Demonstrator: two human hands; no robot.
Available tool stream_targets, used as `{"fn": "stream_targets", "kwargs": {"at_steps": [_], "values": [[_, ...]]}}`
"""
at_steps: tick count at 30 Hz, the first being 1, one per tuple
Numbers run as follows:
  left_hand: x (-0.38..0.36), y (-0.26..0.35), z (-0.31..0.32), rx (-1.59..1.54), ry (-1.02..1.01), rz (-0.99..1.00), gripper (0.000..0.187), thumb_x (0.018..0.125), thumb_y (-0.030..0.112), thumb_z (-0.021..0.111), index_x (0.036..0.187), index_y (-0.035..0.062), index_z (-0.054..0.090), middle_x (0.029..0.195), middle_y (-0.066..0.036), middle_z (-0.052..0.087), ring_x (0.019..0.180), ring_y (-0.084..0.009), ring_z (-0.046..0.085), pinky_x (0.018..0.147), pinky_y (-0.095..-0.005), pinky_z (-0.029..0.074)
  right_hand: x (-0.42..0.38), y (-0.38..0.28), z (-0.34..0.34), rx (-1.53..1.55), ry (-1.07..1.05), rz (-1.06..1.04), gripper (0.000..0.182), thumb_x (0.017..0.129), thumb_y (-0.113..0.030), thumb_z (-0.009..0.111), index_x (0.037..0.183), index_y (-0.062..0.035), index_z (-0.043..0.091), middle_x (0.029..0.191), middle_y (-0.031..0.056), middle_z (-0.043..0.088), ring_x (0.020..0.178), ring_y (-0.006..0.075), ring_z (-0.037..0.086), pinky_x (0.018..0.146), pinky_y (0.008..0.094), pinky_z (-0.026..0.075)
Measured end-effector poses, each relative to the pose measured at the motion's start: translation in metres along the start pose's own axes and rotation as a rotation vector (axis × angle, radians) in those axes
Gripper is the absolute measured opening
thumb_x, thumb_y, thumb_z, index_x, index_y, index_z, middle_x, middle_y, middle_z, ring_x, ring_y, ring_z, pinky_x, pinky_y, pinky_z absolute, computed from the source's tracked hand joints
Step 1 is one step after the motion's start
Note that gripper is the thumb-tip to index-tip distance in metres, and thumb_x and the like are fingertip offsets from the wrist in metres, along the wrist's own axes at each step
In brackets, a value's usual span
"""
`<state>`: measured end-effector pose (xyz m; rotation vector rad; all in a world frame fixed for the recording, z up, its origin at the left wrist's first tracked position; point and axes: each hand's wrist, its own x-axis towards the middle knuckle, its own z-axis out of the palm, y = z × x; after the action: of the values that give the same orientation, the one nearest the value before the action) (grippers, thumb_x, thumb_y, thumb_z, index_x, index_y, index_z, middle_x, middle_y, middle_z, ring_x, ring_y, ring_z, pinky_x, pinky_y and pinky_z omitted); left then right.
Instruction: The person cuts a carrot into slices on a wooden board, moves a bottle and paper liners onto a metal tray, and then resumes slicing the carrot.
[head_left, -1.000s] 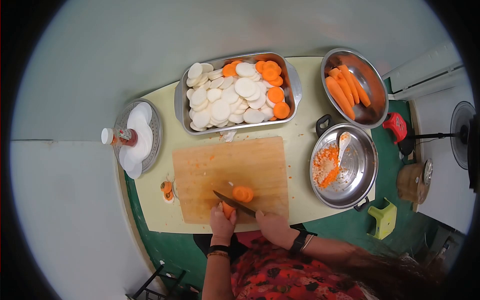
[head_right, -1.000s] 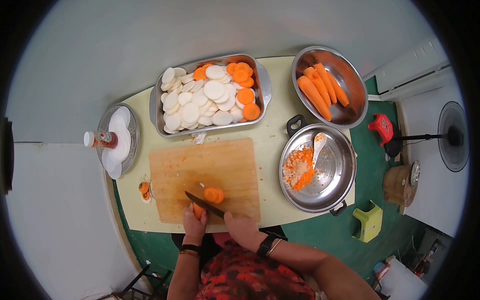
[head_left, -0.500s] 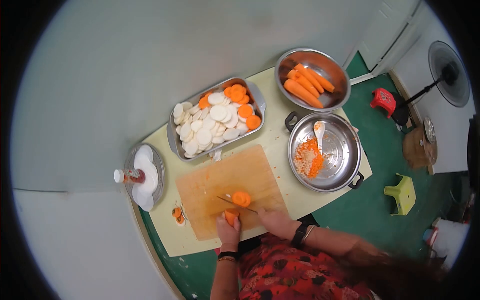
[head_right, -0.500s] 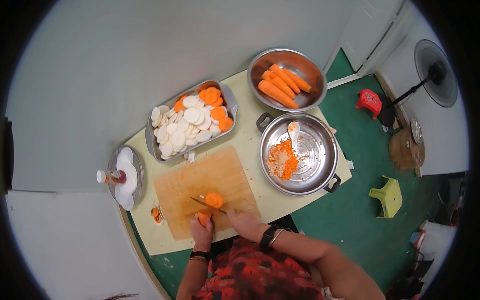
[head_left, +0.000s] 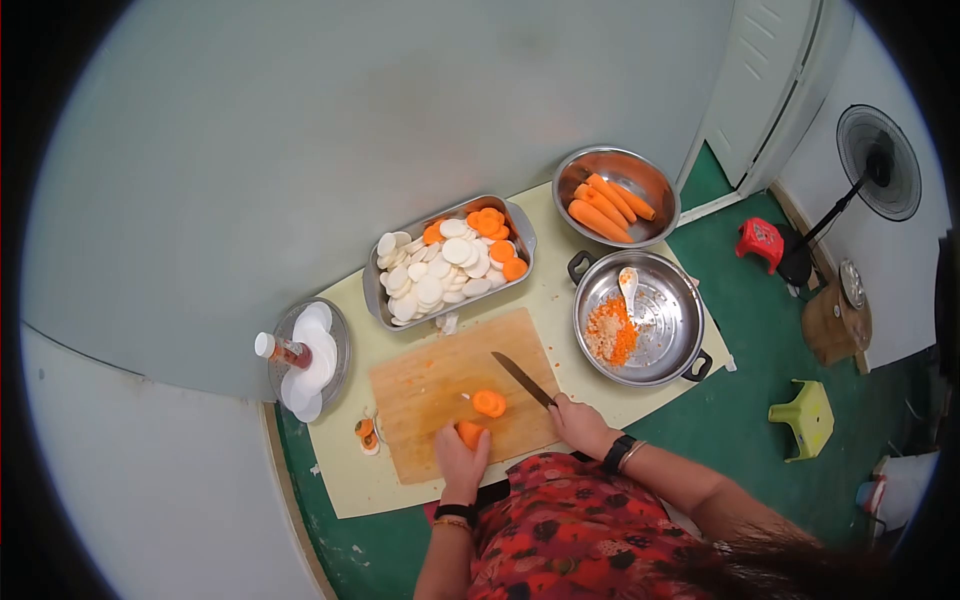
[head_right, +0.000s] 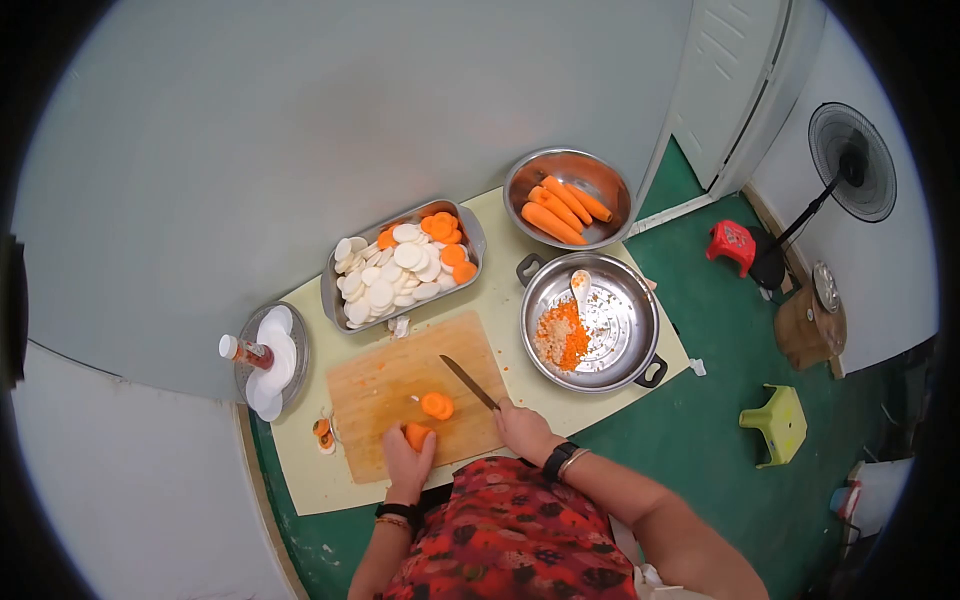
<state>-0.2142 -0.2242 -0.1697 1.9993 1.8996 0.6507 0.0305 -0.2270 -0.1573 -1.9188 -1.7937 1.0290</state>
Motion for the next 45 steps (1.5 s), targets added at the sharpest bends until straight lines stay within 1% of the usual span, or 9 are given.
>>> {"fn": "stream_targets", "kwargs": {"at_steps": [7, 17, 26, 29, 32, 36, 38, 40, 45], "values": [[0.041, 0.037, 0.001, 0.22, -0.135, 0.136, 0.069, 0.067, 0.036, 0.071, 0.124, 0.0058, 0.046, 0.119, -0.019, 0.048, 0.108, -0.0367, 0.048, 0.088, -0.0467, 0.042, -0.004, 0.005, 0.007, -0.004, 0.061, 0.003, 0.023, 0.095, -0.025, 0.044, 0.097, -0.0028, 0.046, 0.066, 0.0251, 0.06, 0.062, 0.0434, 0.06, 0.056, 0.0545, 0.047], [0.078, 0.055, 0.013, 0.379, -0.521, 0.24, 0.044, 0.07, 0.028, 0.07, 0.106, 0.0088, 0.054, 0.11, -0.018, 0.048, 0.104, -0.038, 0.051, 0.083, -0.0459, 0.049, -0.009, 0.004, 0.003, 0.004, 0.083, 0.052, 0.025, 0.093, -0.025, 0.047, 0.096, -0.0003, 0.047, 0.069, 0.0257, 0.061, 0.065, 0.0433, 0.061, 0.058, 0.0539, 0.048], [0.09, 0.003, 0.048, 0.07, -0.339, 0.124, 0.028, 0.079, 0.006, 0.055, 0.107, 0.0022, 0.056, 0.096, -0.025, 0.058, 0.092, -0.0396, 0.059, 0.082, -0.0446, 0.049, -0.01, 0.002, 0.008, -0.007, 0.107, 0.068, 0.025, 0.093, -0.025, 0.048, 0.096, 0.0003, 0.046, 0.066, 0.0255, 0.061, 0.062, 0.0435, 0.061, 0.056, 0.0533, 0.048], [0.102, 0.009, 0.04, -0.081, -0.257, 0.004, 0.039, 0.078, 0.002, 0.056, 0.117, 0.0014, 0.053, 0.099, -0.024, 0.059, 0.094, -0.0359, 0.06, 0.08, -0.0418, 0.05, -0.012, -0.003, 0.005, -0.013, 0.112, 0.08, 0.025, 0.093, -0.024, 0.048, 0.095, 0.0002, 0.046, 0.065, 0.0256, 0.06, 0.061, 0.0435, 0.061, 0.056, 0.0534, 0.048], [0.148, 0.022, 0.029, -0.351, -0.563, -0.364, 0.056, 0.078, 0.001, 0.057, 0.132, 0.0032, 0.043, 0.101, -0.021, 0.062, 0.095, -0.0319, 0.061, 0.081, -0.0401, 0.049, -0.014, -0.003, 0.006, -0.001, 0.108, 0.075, 0.025, 0.093, -0.024, 0.048, 0.096, 0.0003, 0.046, 0.065, 0.0255, 0.06, 0.06, 0.0432, 0.061, 0.055, 0.0533, 0.048], [0.196, 0.076, -0.013, -1.01, -0.33, -0.551, 0.067, 0.08, 0.012, 0.062, 0.14, 0.0053, 0.032, 0.113, -0.017, 0.059, 0.105, -0.0264, 0.057, 0.088, -0.0368, 0.046, -0.015, -0.002, 0.009, -0.024, 0.128, 0.051, 0.026, 0.093, -0.024, 0.048, 0.096, 0.0008, 0.046, 0.064, 0.0254, 0.06, 0.059, 0.0427, 0.061, 0.054, 0.053, 0.048], [0.205, 0.071, -0.013, -1.013, -0.208, -0.501, 0.067, 0.08, 0.016, 0.064, 0.139, 0.0045, 0.033, 0.117, -0.017, 0.057, 0.108, -0.0264, 0.056, 0.09, -0.0366, 0.045, -0.014, 0.0, 0.012, -0.018, 0.126, 0.055, 0.026, 0.092, -0.024, 0.048, 0.096, 0.0011, 0.046, 0.063, 0.0254, 0.06, 0.058, 0.0424, 0.061, 0.053, 0.0527, 0.048], [0.212, 0.033, 0.017, -0.693, -0.126, -0.352, 0.066, 0.079, 0.02, 0.066, 0.136, 0.0029, 0.037, 0.121, -0.016, 0.055, 0.111, -0.0272, 0.054, 0.092, -0.0365, 0.044, -0.014, -0.001, 0.011, -0.028, 0.128, 0.047, 0.026, 0.093, -0.024, 0.048, 0.096, 0.0013, 0.046, 0.063, 0.0253, 0.06, 0.058, 0.0421, 0.061, 0.053, 0.0523, 0.048], [0.154, -0.019, 0.019, -0.53, -0.227, -0.168, 0.061, 0.076, 0.024, 0.07, 0.126, -0.0018, 0.046, 0.121, -0.021, 0.054, 0.111, -0.0321, 0.053, 0.093, -0.038, 0.043, -0.017, -0.007, 0.007, -0.047, 0.118, 0.081, 0.024, 0.093, -0.024, 0.046, 0.095, -0.0004, 0.049, 0.068, 0.0245, 0.062, 0.063, 0.0414, 0.063, 0.057, 0.052, 0.05]]}}
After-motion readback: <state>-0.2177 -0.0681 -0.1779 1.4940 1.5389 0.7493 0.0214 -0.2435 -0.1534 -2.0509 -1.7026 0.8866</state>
